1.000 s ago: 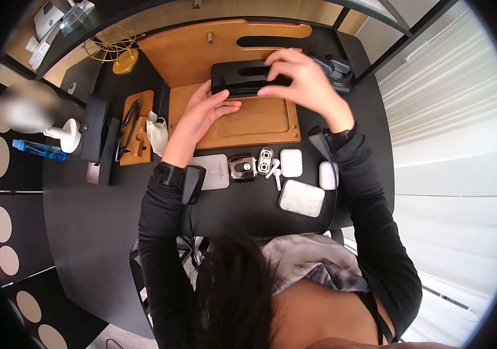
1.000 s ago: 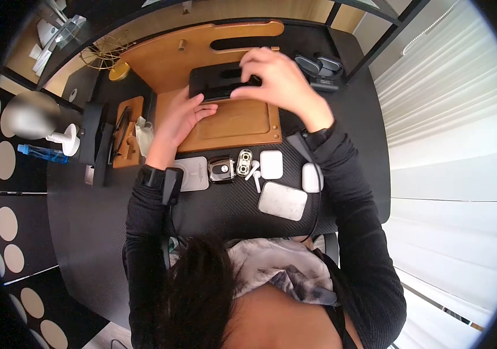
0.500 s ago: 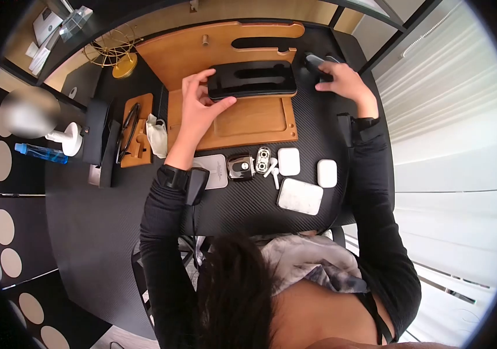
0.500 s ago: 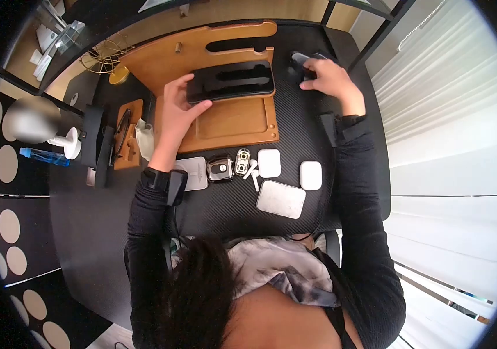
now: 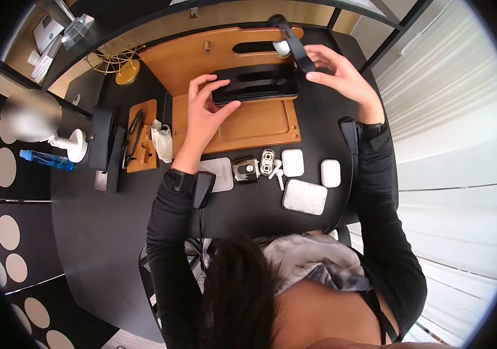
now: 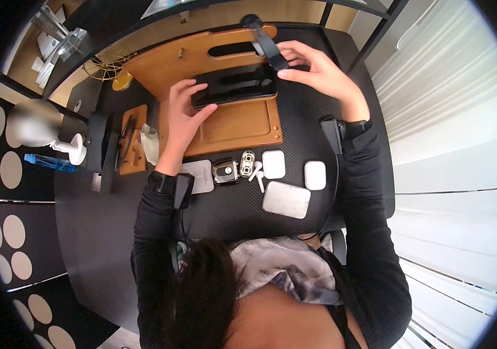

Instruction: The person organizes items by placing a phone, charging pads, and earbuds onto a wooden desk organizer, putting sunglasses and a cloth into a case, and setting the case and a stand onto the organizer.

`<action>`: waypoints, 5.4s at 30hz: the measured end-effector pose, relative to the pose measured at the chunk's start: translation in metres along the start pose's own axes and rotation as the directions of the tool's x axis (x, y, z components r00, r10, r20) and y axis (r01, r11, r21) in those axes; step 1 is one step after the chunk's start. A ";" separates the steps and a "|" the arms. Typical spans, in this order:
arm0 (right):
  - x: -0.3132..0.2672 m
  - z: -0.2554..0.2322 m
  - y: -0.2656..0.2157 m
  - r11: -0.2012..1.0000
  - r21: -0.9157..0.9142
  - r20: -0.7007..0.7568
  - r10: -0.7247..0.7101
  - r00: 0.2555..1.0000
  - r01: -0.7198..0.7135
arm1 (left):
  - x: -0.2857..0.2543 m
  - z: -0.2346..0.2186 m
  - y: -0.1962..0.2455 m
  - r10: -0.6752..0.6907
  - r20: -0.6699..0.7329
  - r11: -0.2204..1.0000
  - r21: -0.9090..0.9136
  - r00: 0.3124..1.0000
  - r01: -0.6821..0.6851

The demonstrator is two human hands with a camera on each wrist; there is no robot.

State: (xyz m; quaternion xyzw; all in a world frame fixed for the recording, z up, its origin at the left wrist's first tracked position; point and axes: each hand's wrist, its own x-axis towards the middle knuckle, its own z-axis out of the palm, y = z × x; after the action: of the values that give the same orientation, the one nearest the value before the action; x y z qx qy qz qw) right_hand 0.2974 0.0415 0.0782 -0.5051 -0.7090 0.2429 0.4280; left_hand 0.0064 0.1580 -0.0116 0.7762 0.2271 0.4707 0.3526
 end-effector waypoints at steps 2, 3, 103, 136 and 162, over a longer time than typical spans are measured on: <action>-0.005 -0.002 0.002 0.995 0.071 0.017 0.076 0.997 -0.077 | -0.001 0.003 -0.001 -0.002 0.013 0.997 -0.076 1.000 0.003; -0.009 -0.002 0.001 0.994 0.073 0.022 0.083 0.996 -0.084 | -0.002 0.005 -0.002 -0.027 -0.024 0.989 -0.149 0.999 0.023; -0.134 0.066 -0.056 0.739 -0.573 -0.049 0.402 0.915 -0.355 | -0.032 -0.022 0.026 -0.009 0.537 0.966 0.224 0.843 -0.132; -0.088 0.059 -0.012 0.927 -0.065 0.083 0.375 0.923 -0.370 | -0.045 -0.017 0.042 0.175 0.364 0.960 0.143 0.915 -0.240; -0.082 0.084 -0.022 0.972 0.230 0.050 0.047 0.998 -0.057 | -0.055 0.038 0.102 -0.098 0.556 0.957 -0.175 0.825 0.232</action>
State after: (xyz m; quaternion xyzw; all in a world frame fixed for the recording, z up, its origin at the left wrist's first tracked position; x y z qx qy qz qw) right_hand 0.2247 -0.0349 0.0223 -0.4648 -0.6717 0.3458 0.4617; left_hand 0.0174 0.0415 0.0226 0.8073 0.1276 0.2230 0.5312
